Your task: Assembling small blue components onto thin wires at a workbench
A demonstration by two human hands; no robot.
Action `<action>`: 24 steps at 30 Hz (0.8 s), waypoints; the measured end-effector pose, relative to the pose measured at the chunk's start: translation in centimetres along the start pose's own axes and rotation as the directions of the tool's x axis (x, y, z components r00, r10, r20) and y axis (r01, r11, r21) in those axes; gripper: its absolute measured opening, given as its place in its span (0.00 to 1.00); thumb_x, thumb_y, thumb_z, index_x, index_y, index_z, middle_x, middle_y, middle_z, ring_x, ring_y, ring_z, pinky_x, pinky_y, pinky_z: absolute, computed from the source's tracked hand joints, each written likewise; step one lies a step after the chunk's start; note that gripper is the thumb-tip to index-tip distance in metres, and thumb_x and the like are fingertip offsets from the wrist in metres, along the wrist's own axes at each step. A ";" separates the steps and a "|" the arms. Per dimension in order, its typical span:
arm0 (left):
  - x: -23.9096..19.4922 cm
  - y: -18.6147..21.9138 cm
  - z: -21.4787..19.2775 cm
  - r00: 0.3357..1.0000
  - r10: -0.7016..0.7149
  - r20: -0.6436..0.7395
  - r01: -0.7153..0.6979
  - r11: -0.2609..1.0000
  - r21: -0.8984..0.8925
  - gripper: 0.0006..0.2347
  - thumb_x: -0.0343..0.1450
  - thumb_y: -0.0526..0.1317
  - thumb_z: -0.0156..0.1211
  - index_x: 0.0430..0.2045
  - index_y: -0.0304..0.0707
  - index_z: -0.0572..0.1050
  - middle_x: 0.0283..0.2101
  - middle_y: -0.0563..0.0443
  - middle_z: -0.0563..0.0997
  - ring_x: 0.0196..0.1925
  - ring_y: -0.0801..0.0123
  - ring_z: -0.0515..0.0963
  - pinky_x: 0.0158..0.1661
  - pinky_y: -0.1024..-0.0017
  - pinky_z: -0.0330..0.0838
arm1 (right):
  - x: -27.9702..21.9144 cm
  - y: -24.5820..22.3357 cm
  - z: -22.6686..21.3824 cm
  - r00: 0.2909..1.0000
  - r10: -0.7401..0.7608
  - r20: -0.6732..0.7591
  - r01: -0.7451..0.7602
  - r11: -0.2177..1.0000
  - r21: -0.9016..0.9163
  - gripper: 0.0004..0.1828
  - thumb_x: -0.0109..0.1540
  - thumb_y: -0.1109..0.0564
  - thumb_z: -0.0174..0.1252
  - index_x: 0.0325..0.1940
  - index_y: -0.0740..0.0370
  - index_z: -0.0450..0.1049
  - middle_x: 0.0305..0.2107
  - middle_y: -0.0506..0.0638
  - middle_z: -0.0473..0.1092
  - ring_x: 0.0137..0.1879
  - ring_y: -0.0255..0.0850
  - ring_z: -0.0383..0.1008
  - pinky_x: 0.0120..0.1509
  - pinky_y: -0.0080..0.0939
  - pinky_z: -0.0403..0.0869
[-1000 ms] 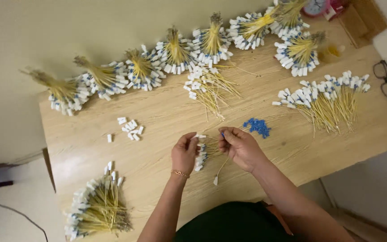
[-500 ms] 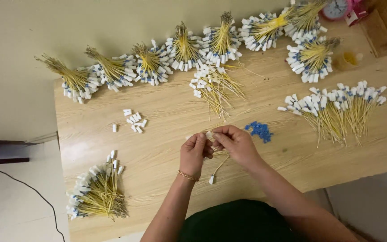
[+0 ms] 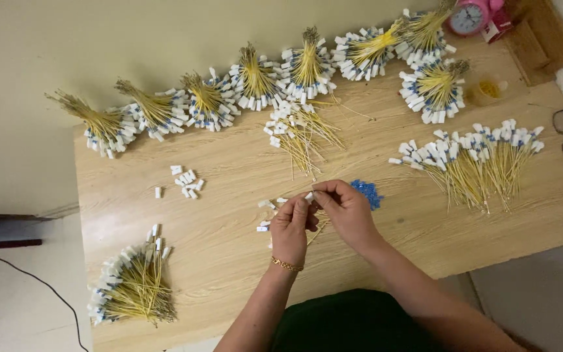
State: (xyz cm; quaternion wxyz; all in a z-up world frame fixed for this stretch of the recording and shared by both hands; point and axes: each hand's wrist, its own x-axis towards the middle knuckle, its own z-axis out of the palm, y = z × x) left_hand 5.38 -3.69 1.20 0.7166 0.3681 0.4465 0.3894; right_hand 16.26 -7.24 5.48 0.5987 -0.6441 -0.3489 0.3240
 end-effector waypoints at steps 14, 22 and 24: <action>2.0 -2.2 -0.6 0.988 0.048 -0.147 -0.049 0.999 -0.004 0.09 0.73 0.39 0.54 0.37 0.35 0.79 0.23 0.45 0.79 0.21 0.70 0.77 0.22 0.75 0.75 | -0.8 -0.2 2.2 0.995 -0.098 0.008 0.098 0.995 -0.034 0.12 0.61 0.70 0.51 0.47 0.68 0.75 0.37 0.58 0.70 0.39 0.41 0.73 0.41 0.41 0.76; 2.8 0.0 -3.2 0.988 0.111 -0.104 -0.063 0.922 0.383 0.08 0.72 0.39 0.57 0.34 0.34 0.81 0.20 0.39 0.80 0.20 0.62 0.78 0.24 0.65 0.75 | -1.1 3.6 2.0 0.995 -0.094 0.033 0.098 0.981 -0.167 0.17 0.59 0.70 0.54 0.51 0.64 0.76 0.39 0.57 0.71 0.44 0.47 0.76 0.43 0.42 0.77; 5.0 0.5 -5.3 0.997 0.058 0.043 -0.072 0.744 0.664 0.12 0.73 0.46 0.53 0.30 0.40 0.81 0.27 0.45 0.83 0.30 0.55 0.82 0.36 0.59 0.75 | -0.2 5.1 1.5 0.975 -0.128 0.181 0.176 0.944 -0.279 0.20 0.57 0.71 0.55 0.52 0.60 0.75 0.40 0.57 0.68 0.48 0.55 0.72 0.50 0.48 0.72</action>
